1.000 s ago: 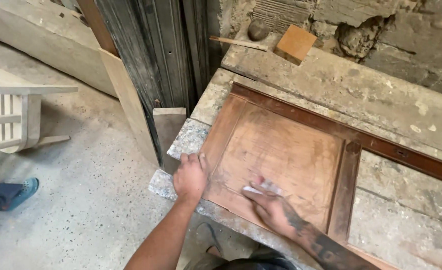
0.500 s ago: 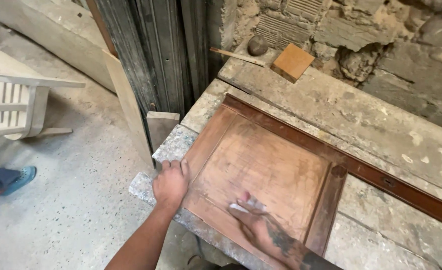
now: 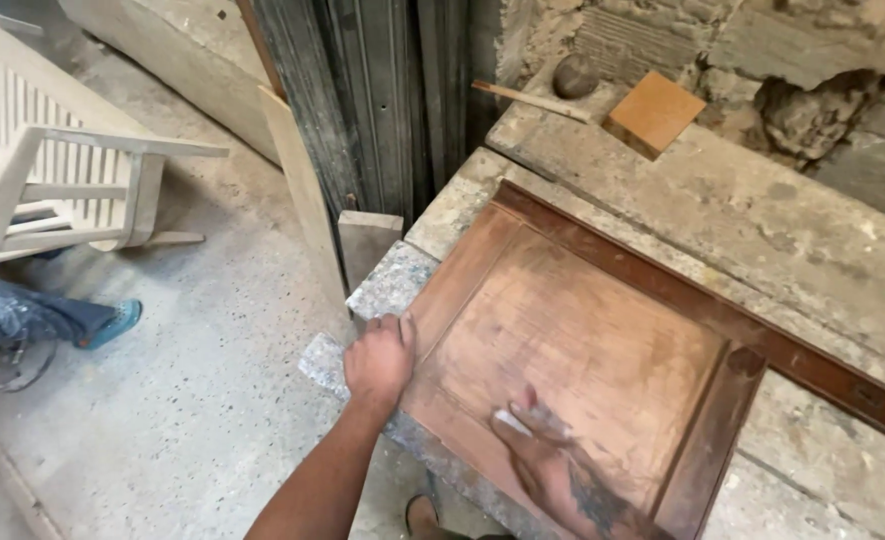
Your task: Sanding a wooden cabinet door frame manually with sandpaper on a workbench
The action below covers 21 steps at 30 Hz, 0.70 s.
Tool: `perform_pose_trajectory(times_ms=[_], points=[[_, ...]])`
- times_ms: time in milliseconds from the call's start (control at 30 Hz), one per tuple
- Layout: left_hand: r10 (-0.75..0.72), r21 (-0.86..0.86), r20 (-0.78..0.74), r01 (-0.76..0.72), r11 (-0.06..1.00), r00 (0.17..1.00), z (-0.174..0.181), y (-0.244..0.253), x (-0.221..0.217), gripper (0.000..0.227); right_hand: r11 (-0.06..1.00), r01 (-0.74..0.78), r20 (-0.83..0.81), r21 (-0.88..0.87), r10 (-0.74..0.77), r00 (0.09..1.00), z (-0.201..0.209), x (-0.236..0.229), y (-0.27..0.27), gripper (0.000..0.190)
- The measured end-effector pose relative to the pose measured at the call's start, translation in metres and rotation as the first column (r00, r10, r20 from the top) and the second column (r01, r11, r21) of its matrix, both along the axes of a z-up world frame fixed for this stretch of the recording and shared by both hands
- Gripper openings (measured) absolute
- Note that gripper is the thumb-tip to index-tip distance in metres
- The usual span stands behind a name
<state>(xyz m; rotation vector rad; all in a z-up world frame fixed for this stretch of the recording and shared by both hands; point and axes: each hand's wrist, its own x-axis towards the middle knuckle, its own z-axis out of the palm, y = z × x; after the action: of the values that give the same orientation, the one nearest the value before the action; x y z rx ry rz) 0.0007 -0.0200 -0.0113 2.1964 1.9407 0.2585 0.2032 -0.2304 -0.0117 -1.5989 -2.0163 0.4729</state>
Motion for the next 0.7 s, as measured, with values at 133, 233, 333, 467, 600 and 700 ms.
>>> perform_pose_trajectory(times_ms=[133, 233, 333, 467, 600, 700], points=[[-0.014, 0.098, -0.030, 0.017, 0.995, 0.999, -0.007, -0.002, 0.002, 0.043, 0.876, 0.038, -0.480, -0.481, -0.299, 0.825, 0.037, -0.030, 0.076, 0.043], [-0.008, 0.102, -0.046, 0.013, 0.995, 0.999, 0.001, -0.006, 0.001, 0.044, 0.712, -0.102, -0.530, -0.694, -0.410, 0.743, 0.050, -0.050, 0.096, 0.024], [-0.006, 0.014, -0.019, 0.006, 1.000, 1.000, 0.002, -0.008, 0.001, 0.046, 0.952, -0.015, -0.170, -0.306, -0.040, 0.985, 0.041, -0.023, 0.043, 0.024], [-0.014, 0.099, -0.064, 0.020, 0.995, 0.998, -0.019, -0.004, -0.001, 0.042, 0.833, 0.262, -0.401, -0.487, -0.480, 0.780, -0.002, -0.011, -0.021, 0.041], [-0.042, 0.164, -0.010, 0.043, 0.986, 0.999, -0.010, -0.002, -0.002, 0.041, 0.997, -0.035, -0.037, 0.066, 0.037, 0.999, 0.024, -0.032, 0.059, 0.049], [-0.063, 0.045, 0.051, 0.061, 0.997, 0.997, 0.000, -0.006, -0.003, 0.043, 0.683, -0.137, -0.596, -0.717, -0.500, 0.628, 0.010, -0.056, 0.103, 0.045]])
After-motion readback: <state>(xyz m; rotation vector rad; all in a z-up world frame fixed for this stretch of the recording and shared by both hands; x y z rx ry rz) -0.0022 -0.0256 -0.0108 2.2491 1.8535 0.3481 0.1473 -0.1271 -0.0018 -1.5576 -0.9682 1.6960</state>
